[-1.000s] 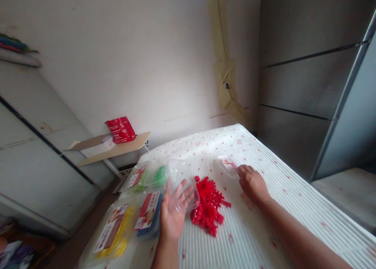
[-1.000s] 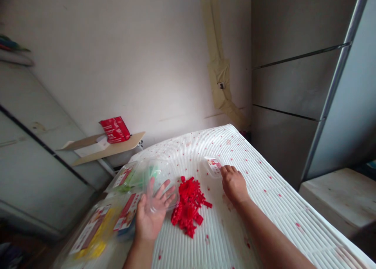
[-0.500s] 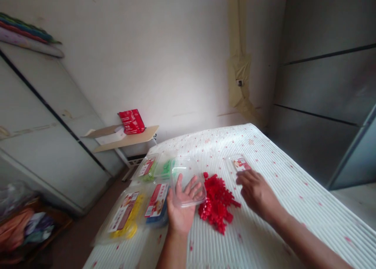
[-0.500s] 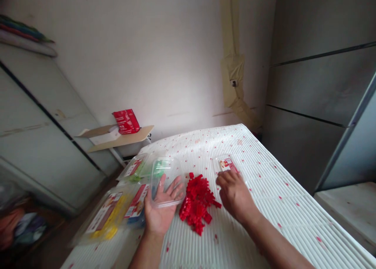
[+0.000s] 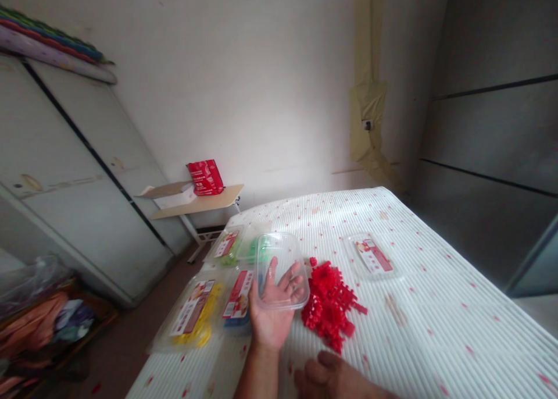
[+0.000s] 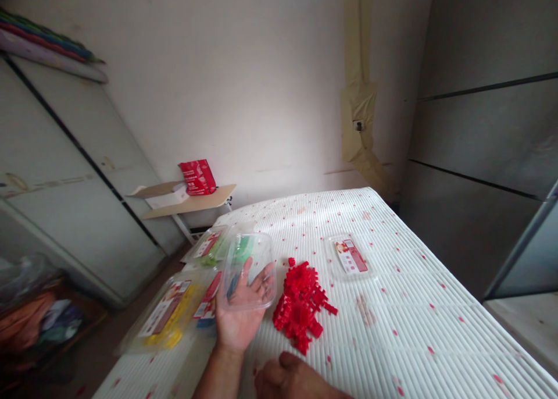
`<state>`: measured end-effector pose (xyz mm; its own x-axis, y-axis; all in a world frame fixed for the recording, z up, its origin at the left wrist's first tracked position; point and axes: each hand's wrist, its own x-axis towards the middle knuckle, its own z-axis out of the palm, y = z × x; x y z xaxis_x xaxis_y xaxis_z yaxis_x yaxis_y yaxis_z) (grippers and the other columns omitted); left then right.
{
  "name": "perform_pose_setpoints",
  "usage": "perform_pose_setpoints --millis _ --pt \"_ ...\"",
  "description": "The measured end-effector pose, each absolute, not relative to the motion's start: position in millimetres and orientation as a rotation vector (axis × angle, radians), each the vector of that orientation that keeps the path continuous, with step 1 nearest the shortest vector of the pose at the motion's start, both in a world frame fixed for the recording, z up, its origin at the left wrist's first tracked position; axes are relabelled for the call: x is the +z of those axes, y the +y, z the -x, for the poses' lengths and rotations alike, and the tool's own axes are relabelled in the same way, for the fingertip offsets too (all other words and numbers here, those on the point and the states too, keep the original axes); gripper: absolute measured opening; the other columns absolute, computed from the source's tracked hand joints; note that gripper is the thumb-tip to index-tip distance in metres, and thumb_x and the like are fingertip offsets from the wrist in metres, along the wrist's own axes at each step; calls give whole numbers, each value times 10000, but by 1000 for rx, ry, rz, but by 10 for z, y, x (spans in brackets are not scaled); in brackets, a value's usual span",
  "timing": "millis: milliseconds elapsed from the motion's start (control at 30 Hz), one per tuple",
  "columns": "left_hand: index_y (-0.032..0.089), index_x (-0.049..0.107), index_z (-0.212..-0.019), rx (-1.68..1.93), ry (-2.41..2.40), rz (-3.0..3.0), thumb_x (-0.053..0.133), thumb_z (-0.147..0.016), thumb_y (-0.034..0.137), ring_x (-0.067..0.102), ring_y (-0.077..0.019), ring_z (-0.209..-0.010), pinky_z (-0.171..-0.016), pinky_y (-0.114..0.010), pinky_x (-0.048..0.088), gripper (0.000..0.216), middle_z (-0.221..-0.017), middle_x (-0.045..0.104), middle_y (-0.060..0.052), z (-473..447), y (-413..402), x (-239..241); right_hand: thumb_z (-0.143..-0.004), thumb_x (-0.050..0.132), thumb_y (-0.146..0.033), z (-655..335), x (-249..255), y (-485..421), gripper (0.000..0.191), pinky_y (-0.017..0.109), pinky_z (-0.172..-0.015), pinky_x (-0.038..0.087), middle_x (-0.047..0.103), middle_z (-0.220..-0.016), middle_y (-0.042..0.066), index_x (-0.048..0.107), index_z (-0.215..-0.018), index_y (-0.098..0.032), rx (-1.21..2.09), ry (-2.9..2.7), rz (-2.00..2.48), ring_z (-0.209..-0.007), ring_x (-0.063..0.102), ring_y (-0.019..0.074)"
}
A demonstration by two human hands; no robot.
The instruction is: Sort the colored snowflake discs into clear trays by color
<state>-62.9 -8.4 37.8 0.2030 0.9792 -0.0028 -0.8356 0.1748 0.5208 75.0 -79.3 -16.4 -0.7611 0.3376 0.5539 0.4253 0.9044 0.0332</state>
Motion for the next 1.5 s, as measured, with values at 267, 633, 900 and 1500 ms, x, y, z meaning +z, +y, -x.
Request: perform_pose_setpoints --millis 267,633,900,1500 --pt "255 334 -1386 1332 382 -438 465 -774 591 612 -241 -887 -776 -396 455 711 -1210 559 -173 634 -108 367 -900 429 -132 -1103 250 -702 186 288 -649 506 673 -977 87 570 -1019 -148 -299 -2341 747 -769 609 172" --pt "328 261 -1414 1221 374 -513 323 -781 699 596 -266 -1009 -920 -477 386 736 -1241 574 -123 454 -196 328 -896 500 -280 -1174 508 -578 194 247 -777 492 623 -1003 58 558 -1073 -224 582 -1913 903 -888 602 146" --pt "285 284 -1412 1204 330 -545 324 -805 666 526 -304 -1124 -976 -516 323 719 -1311 510 -145 411 -213 313 -839 570 -343 -1329 580 -459 153 248 -673 476 609 -848 33 581 -851 -191 703 -1787 903 -770 585 145" --pt "253 618 -1157 1378 1244 -1734 630 -724 418 436 -290 -1229 -1062 -464 299 464 -1292 535 -90 480 -58 -88 -790 381 -558 -3335 322 444 415 304 -597 421 570 -807 81 564 -719 -193 -152 -1456 2201 -620 573 189"
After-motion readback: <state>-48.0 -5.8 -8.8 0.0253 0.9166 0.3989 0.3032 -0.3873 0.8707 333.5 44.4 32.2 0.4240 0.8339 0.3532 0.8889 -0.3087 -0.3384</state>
